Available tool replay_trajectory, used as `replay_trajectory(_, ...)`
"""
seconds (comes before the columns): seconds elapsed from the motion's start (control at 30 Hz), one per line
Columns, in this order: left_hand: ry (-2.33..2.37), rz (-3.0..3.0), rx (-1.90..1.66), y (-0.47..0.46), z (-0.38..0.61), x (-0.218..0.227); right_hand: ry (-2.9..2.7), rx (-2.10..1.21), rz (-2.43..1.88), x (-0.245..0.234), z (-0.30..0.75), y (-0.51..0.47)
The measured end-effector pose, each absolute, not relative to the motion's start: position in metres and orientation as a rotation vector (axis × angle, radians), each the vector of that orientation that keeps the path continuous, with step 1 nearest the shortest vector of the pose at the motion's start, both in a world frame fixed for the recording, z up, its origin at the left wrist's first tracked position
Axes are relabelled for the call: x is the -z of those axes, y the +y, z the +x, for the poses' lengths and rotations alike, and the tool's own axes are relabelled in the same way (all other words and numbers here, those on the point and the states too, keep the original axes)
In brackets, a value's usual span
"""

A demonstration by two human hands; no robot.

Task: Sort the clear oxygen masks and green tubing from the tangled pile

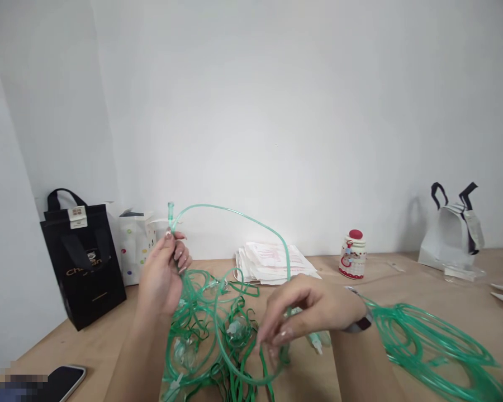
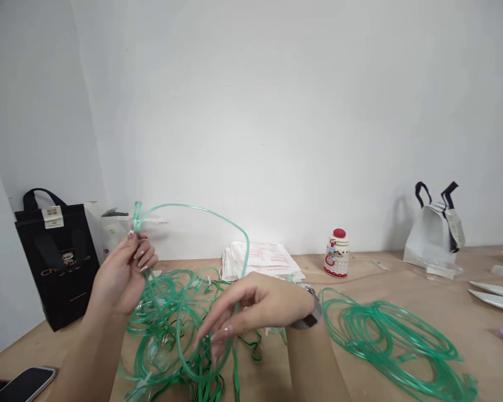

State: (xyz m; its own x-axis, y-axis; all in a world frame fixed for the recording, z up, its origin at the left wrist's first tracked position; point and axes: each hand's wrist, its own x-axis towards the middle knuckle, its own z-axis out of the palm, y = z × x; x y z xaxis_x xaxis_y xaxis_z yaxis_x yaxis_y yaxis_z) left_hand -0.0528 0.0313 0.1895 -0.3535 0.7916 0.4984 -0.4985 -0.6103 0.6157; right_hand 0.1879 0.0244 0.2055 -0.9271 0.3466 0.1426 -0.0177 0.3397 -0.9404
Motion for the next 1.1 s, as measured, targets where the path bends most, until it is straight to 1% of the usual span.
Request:
replay_trajectory(0.07,0.426,1.01,-1.962,0.03,-0.045,-0.19,-2.36,-1.552,-0.335,-0.206,0.177,0.022)
replay_trajectory(0.13,0.393,1.01,-1.929,0.027,-0.04,-0.192,-2.354,-1.326,-0.477,-0.202,0.167,0.026)
replay_trajectory(0.27,0.286,1.007,-1.847,0.019,-0.038,-0.197,-2.213,-0.539,-1.228,-0.183,0.159,0.054)
replay_trajectory(0.33,0.244,1.013,-1.802,0.014,-0.038,-0.199,-2.095,-0.416,-1.432,-0.174,0.161,0.071)
replay_trajectory(0.4,0.277,1.046,-1.791,0.01,-0.038,-0.2,-2.048,-0.435,-1.455,-0.171,0.163,0.081)
replay_trajectory(0.5,0.503,1.156,-1.845,0.008,-0.036,-0.197,-2.043,-0.499,-1.345,-0.178,0.162,0.079)
replay_trajectory(0.57,0.686,1.23,-1.848,0.011,-0.033,-0.195,-2.029,-0.599,-1.166,-0.186,0.159,0.068)
replay_trajectory(0.63,0.773,1.261,-1.835,0.015,-0.028,-0.192,-1.986,-0.685,-0.92,-0.193,0.153,0.054)
replay_trajectory(0.7,0.754,1.237,-1.881,0.02,-0.022,-0.19,-1.997,-0.702,-0.745,-0.196,0.146,0.042)
replay_trajectory(0.73,0.724,1.203,-1.911,0.021,-0.02,-0.189,-2.046,-0.7,-0.726,-0.194,0.142,0.039)
replay_trajectory(0.87,0.565,0.982,-1.892,0.022,-0.012,-0.19,-2.376,-0.774,-0.803,-0.178,0.125,0.042)
replay_trajectory(0.93,0.504,0.897,-1.859,0.021,-0.013,-0.192,-2.5,-0.813,-0.757,-0.169,0.118,0.049)
replay_trajectory(1.1,0.57,0.946,-1.832,0.019,-0.03,-0.196,-2.484,-0.885,-0.661,-0.166,0.118,0.06)
